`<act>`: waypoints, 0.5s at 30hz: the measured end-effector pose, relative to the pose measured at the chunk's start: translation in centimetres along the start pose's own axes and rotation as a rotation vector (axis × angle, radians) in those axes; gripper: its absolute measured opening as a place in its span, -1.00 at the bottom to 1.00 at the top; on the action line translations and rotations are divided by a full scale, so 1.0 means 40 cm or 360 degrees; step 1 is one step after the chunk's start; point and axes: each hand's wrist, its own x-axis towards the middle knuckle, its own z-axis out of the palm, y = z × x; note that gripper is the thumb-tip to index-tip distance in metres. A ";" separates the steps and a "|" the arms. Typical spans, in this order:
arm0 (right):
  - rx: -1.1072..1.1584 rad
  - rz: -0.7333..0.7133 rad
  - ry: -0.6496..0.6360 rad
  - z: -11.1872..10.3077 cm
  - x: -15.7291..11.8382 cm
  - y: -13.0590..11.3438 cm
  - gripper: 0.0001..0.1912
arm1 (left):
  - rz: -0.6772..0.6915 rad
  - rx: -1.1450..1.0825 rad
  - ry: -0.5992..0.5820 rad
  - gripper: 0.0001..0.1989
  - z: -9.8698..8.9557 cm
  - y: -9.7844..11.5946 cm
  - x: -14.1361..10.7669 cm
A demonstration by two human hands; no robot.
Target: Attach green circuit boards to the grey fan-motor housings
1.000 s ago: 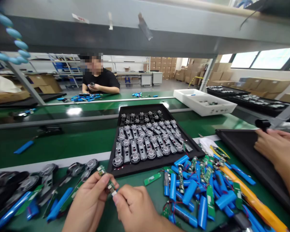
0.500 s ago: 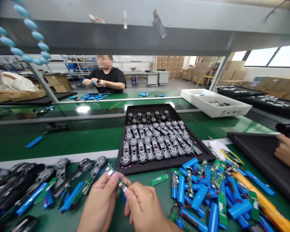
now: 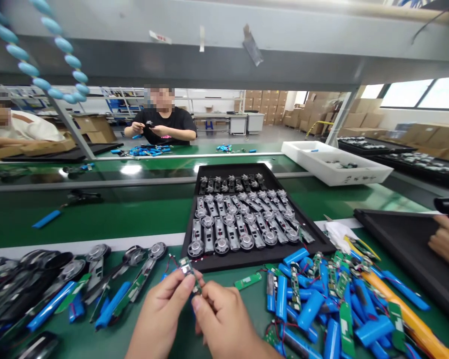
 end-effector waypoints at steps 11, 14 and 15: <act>-0.0318 -0.0344 -0.0030 -0.009 0.013 0.010 -0.54 | 0.0059 -0.0445 0.0499 -0.62 -0.058 0.032 0.011; -0.0622 -0.0454 0.0087 0.010 0.027 0.052 -0.71 | 0.0460 -0.0679 0.0874 -0.65 -0.123 0.122 0.025; -0.0641 -0.0473 0.0134 0.016 0.034 0.062 -0.76 | 0.0500 -0.0622 0.0919 -0.66 -0.142 0.151 0.026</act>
